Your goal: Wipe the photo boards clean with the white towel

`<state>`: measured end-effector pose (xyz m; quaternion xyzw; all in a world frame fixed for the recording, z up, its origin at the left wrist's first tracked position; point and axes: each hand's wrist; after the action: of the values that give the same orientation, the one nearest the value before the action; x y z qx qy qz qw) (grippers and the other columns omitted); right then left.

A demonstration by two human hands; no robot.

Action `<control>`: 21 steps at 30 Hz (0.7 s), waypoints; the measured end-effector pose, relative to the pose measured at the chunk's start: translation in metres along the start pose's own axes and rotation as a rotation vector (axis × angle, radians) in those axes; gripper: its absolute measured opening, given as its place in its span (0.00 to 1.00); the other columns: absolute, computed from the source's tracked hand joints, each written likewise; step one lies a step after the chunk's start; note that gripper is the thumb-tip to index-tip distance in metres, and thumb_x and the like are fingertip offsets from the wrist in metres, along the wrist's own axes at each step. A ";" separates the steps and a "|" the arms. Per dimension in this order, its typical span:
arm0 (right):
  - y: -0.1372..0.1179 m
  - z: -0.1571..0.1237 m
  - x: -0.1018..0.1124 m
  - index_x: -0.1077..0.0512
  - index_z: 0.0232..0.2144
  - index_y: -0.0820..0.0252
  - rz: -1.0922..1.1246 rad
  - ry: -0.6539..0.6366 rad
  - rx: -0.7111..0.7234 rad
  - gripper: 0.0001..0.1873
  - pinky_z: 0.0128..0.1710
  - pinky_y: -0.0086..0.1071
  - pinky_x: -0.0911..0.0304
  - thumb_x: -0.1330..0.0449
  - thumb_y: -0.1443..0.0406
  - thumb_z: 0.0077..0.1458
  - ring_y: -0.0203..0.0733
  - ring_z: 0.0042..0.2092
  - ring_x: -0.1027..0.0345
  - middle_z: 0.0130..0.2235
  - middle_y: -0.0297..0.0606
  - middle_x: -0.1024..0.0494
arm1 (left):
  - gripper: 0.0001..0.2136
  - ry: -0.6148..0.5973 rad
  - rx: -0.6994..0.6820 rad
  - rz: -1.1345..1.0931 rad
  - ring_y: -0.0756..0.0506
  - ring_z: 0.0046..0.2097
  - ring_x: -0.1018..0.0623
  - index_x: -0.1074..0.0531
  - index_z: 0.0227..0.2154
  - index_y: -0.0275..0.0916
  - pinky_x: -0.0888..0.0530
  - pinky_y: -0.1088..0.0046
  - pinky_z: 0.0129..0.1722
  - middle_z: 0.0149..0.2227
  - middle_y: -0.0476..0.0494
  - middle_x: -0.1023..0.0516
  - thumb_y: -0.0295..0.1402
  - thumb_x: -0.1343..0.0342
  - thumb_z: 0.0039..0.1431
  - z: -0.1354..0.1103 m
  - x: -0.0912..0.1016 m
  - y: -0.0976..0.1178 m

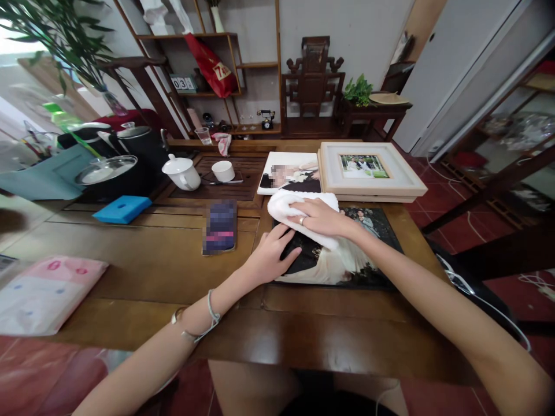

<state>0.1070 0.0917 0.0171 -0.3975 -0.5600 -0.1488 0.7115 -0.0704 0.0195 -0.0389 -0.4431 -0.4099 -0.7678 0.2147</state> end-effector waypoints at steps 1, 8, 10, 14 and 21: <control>0.004 -0.003 0.000 0.33 0.56 0.59 0.013 0.009 -0.016 0.22 0.56 0.46 0.43 0.53 0.64 0.62 0.53 0.59 0.38 0.59 0.44 0.30 | 0.19 -0.004 0.004 0.004 0.34 0.62 0.36 0.36 0.56 0.37 0.32 0.49 0.56 0.60 0.32 0.36 0.36 0.50 0.65 0.000 0.000 0.000; 0.030 -0.066 0.002 0.27 0.44 0.58 -0.099 0.112 -0.144 0.17 0.50 0.46 0.37 0.53 0.64 0.60 0.53 0.52 0.33 0.48 0.44 0.24 | 0.23 0.070 0.043 -0.041 0.35 0.66 0.41 0.37 0.58 0.35 0.38 0.50 0.62 0.64 0.31 0.42 0.37 0.47 0.63 0.000 -0.006 -0.004; 0.034 -0.082 -0.002 0.26 0.41 0.58 -0.141 0.166 -0.135 0.16 0.52 0.49 0.38 0.53 0.64 0.59 0.55 0.53 0.35 0.49 0.45 0.24 | 0.22 0.148 0.070 -0.042 0.35 0.65 0.40 0.35 0.57 0.34 0.38 0.51 0.62 0.63 0.30 0.39 0.37 0.46 0.62 0.000 -0.009 -0.006; 0.033 -0.095 -0.016 0.26 0.42 0.62 -0.198 0.278 -0.122 0.16 0.59 0.53 0.45 0.51 0.64 0.58 0.56 0.61 0.41 0.58 0.50 0.31 | 0.19 0.209 0.074 -0.056 0.37 0.63 0.36 0.31 0.54 0.36 0.36 0.53 0.62 0.60 0.33 0.35 0.35 0.45 0.62 0.001 -0.011 -0.008; 0.001 -0.095 -0.028 0.24 0.37 0.61 -0.129 0.224 0.103 0.13 0.63 0.55 0.52 0.46 0.70 0.50 0.54 0.64 0.45 0.60 0.52 0.33 | 0.15 0.319 0.069 -0.232 0.38 0.56 0.27 0.24 0.44 0.40 0.30 0.54 0.56 0.55 0.38 0.28 0.33 0.35 0.53 0.006 -0.003 -0.011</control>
<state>0.1631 0.0159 -0.0146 -0.3042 -0.5083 -0.2088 0.7781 -0.0734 0.0305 -0.0447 -0.2582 -0.4452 -0.8333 0.2020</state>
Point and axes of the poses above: each hand's wrist, its own z-axis towards the middle knuckle, its own x-axis out of the back of the hand, y = z × x
